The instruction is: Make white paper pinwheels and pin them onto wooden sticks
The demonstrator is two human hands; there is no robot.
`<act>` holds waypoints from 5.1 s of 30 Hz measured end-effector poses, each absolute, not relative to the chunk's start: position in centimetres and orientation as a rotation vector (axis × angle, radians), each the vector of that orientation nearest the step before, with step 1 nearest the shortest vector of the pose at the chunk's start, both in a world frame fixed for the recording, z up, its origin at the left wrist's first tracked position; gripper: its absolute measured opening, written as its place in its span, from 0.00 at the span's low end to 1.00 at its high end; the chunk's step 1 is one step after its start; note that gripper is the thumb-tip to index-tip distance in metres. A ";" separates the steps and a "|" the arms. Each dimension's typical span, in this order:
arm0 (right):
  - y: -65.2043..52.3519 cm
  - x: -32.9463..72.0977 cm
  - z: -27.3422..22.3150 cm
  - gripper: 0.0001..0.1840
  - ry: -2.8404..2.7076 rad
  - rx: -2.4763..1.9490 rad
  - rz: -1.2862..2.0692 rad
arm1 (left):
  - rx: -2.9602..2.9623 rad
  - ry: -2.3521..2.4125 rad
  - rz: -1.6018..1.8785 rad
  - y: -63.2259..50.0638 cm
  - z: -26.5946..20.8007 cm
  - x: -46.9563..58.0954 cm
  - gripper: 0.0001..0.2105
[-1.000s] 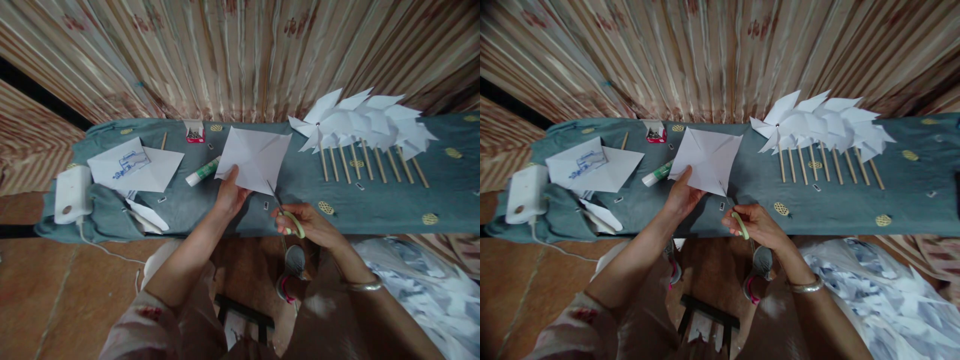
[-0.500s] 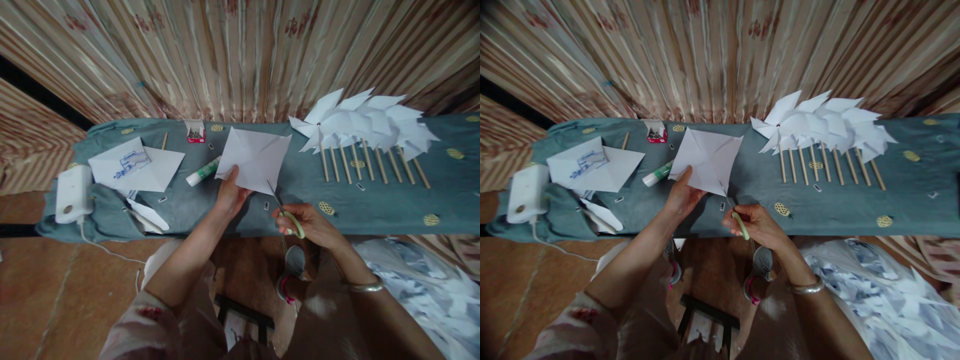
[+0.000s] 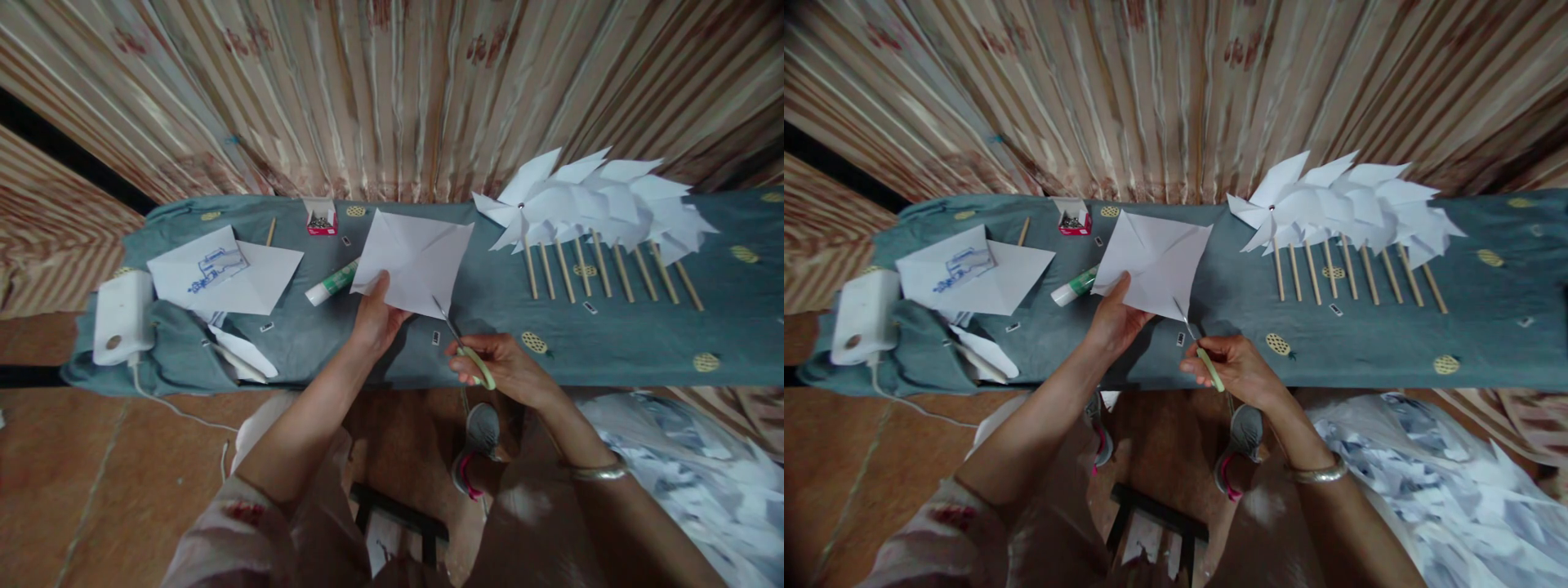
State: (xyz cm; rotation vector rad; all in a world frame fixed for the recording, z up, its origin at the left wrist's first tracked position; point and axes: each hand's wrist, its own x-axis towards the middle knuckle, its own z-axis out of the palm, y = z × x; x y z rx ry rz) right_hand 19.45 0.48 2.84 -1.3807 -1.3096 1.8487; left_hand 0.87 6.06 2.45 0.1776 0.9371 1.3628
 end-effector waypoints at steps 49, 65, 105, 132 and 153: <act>0.7 19.1 3.0 0.25 -1.266 -1.470 1.790 | 0.267 0.888 1.233 4.7 1.6 1.7 0.09; 0.8 19.1 2.7 0.24 -1.192 -1.476 1.775 | 0.268 0.901 1.211 4.6 2.0 1.9 0.10; 0.9 18.4 2.9 0.30 -1.136 -1.495 1.735 | 0.245 0.883 1.210 4.4 1.6 1.9 0.13; 0.6 19.7 3.5 0.27 -1.267 -1.537 1.813 | 0.235 0.896 1.244 4.9 2.1 1.9 0.09; 0.8 25.2 2.3 0.22 -2.048 -2.199 0.010 | 0.216 0.949 1.154 4.7 1.0 2.8 0.06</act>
